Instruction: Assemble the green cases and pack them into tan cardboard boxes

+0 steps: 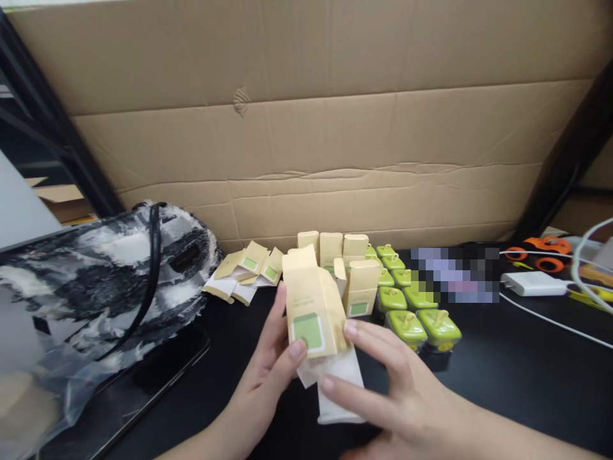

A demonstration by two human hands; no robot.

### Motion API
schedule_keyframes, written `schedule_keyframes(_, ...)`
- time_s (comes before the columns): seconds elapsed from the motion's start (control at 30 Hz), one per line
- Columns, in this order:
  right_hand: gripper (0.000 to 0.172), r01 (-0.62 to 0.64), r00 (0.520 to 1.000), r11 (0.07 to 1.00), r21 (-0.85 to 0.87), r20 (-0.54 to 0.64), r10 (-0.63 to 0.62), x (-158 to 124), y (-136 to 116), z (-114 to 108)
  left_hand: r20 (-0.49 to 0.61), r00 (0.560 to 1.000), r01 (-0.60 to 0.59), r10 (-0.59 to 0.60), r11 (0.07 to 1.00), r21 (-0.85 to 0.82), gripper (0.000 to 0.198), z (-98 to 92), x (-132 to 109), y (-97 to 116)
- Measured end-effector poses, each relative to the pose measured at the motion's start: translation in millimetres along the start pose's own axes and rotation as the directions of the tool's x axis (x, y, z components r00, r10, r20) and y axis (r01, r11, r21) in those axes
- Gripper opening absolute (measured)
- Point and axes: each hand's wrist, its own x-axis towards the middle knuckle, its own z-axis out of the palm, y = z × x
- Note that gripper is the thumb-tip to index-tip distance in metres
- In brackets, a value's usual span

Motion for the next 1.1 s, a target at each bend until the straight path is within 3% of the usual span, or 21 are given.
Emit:
schedule_keyframes(0.07,0.030,0.070,0.996,0.996,-0.062,-0.052,-0.074,2,1,0,0.022,1.000,0.008,-0.009,0.999,0.043,0.042,-2.6,0,-1)
schedule_keyframes(0.2,0.019,0.100,0.993,0.989,-0.109,-0.045,-0.106,4,3,-4,0.191,0.979,-0.068,0.067,0.998,-0.002,0.056,-1.6,1,3)
schedule_keyframes(0.37,0.013,0.106,0.989,0.991,-0.085,-0.098,-0.114,6,3,-8,0.109,0.990,-0.105,0.092,0.987,0.124,0.037,6.0,0,9)
schedule_keyframes(0.43,0.017,0.087,0.986,0.993,-0.078,-0.139,-0.098,6,2,-7,0.136,0.989,-0.077,0.059,0.988,0.130,0.035,7.5,-3,7)
schedule_keyframes(0.53,0.020,0.022,0.985,0.996,-0.087,-0.167,-0.036,3,0,-4,0.200,0.979,-0.064,0.038,0.990,0.123,0.041,9.1,-10,2)
schedule_keyframes(0.7,0.009,0.003,0.990,0.997,-0.081,-0.142,-0.014,-3,0,-2,0.219,0.971,-0.138,0.100,0.976,0.166,0.049,8.4,-15,-1)
schedule_keyframes(0.9,0.013,0.014,0.989,0.999,-0.046,-0.145,-0.021,-3,0,-3,0.213,0.965,-0.217,0.150,0.916,0.338,0.070,3.4,-13,-2)
schedule_keyframes(1.1,0.011,-0.020,0.982,1.000,0.008,-0.188,0.022,8,0,-7,0.294,0.948,-0.250,0.119,0.850,0.463,0.069,0.8,-12,-2)
